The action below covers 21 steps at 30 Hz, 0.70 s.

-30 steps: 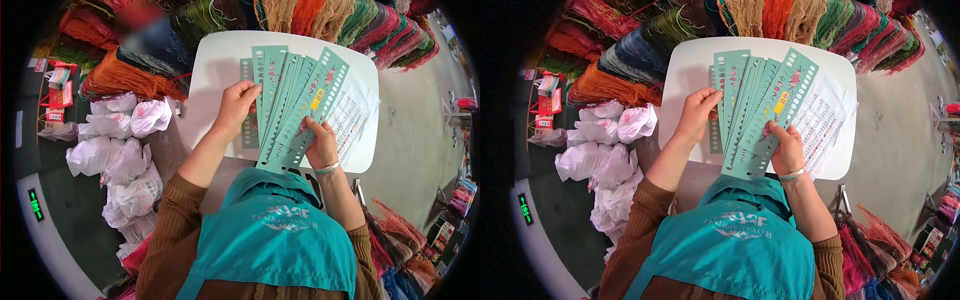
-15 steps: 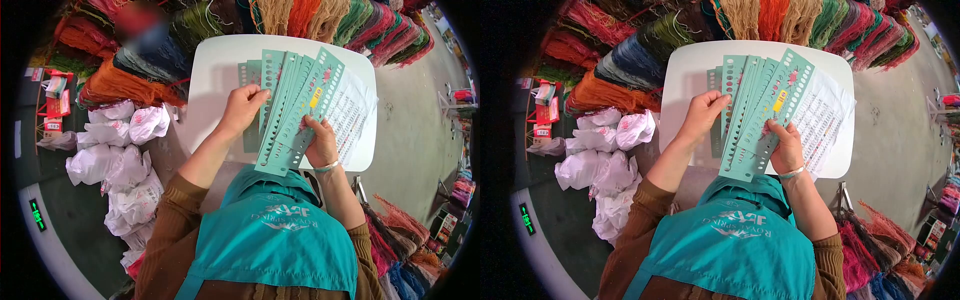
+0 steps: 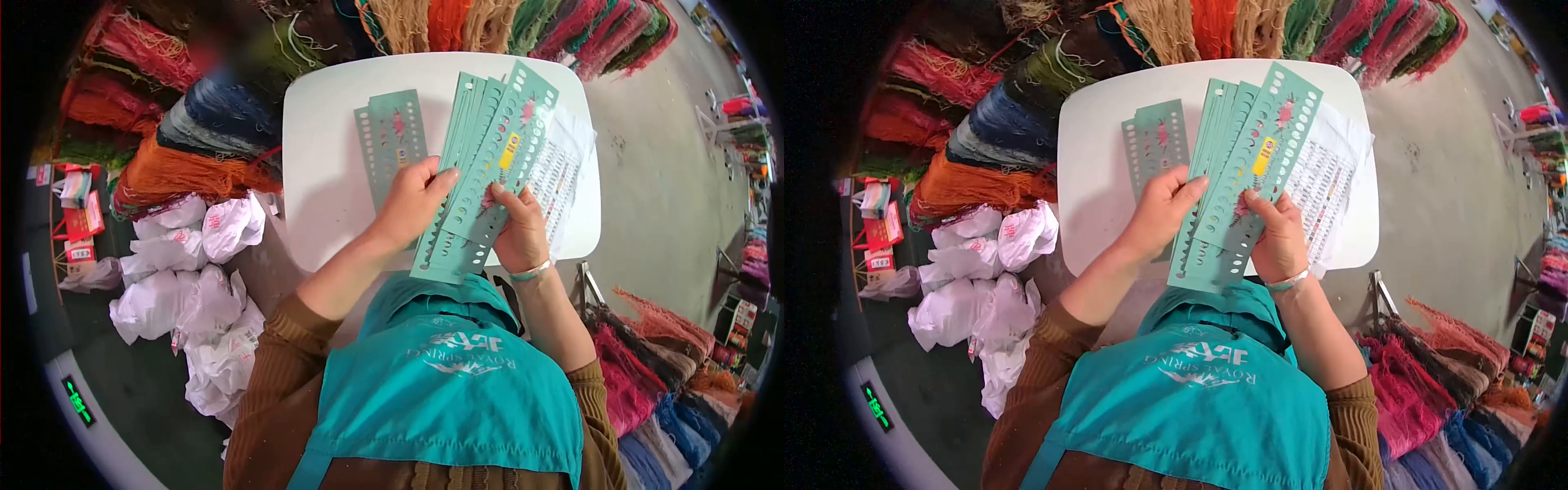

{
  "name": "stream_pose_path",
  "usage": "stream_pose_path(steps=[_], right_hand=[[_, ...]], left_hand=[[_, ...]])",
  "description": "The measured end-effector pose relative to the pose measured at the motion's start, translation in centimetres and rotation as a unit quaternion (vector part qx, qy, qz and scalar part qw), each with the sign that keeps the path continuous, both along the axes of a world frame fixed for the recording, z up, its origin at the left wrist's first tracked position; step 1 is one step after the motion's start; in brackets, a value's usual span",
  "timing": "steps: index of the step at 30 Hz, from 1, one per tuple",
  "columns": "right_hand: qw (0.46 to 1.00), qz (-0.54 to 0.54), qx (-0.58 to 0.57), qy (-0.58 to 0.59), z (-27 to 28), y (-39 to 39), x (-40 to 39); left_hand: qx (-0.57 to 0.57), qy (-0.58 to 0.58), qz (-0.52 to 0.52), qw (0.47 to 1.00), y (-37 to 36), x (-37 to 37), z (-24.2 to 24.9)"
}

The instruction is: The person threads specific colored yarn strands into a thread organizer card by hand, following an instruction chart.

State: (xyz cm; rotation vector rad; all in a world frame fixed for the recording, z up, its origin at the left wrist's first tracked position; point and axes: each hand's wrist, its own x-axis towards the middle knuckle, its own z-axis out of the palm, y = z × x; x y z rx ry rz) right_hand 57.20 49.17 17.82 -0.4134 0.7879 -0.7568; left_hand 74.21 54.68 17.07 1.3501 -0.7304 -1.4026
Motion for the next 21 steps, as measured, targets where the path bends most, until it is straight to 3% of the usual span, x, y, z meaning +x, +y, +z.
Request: stream_pose_path(steps=[5, 8, 12, 15, 16, 18, 19, 20, 21], right_hand=[[0.991, 0.046, -0.081, 0.093, -0.5, 3.2, -0.9], [0.978, 0.077, -0.147, 0.124, 0.6, 5.2, 0.3], [0.977, 0.110, -0.148, 0.106, 0.7, 5.3, -0.1], [0.982, 0.091, -0.137, 0.094, 0.7, 5.5, -0.5], [0.982, 0.089, -0.136, 0.097, 0.7, 5.4, -1.1], [0.976, 0.074, -0.155, 0.133, 1.0, 4.4, -3.0], [0.978, 0.028, -0.142, 0.152, 1.8, 3.9, -4.5], [0.973, -0.024, -0.156, 0.166, 1.2, 3.1, -6.5], [0.963, -0.075, -0.158, 0.203, 2.0, 2.3, -8.7]], left_hand=[[-0.032, 0.126, 0.098, 0.987, 1.7, -3.1, -1.2], [-0.058, 0.089, 0.145, 0.984, 3.0, -4.2, -0.2], [-0.056, 0.142, 0.143, 0.978, 4.0, -3.5, 1.1], [-0.059, 0.081, 0.098, 0.990, 3.7, -1.8, 1.3], [-0.081, -0.041, 0.114, 0.989, 3.3, -0.9, 0.4], [-0.097, -0.247, 0.034, 0.963, 3.0, -0.8, -0.6], [-0.106, -0.346, -0.009, 0.932, 2.7, -0.8, -0.9], [-0.166, -0.480, -0.107, 0.855, 2.6, -1.4, -0.6], [-0.209, -0.491, -0.143, 0.834, 2.3, -2.5, -0.2]])
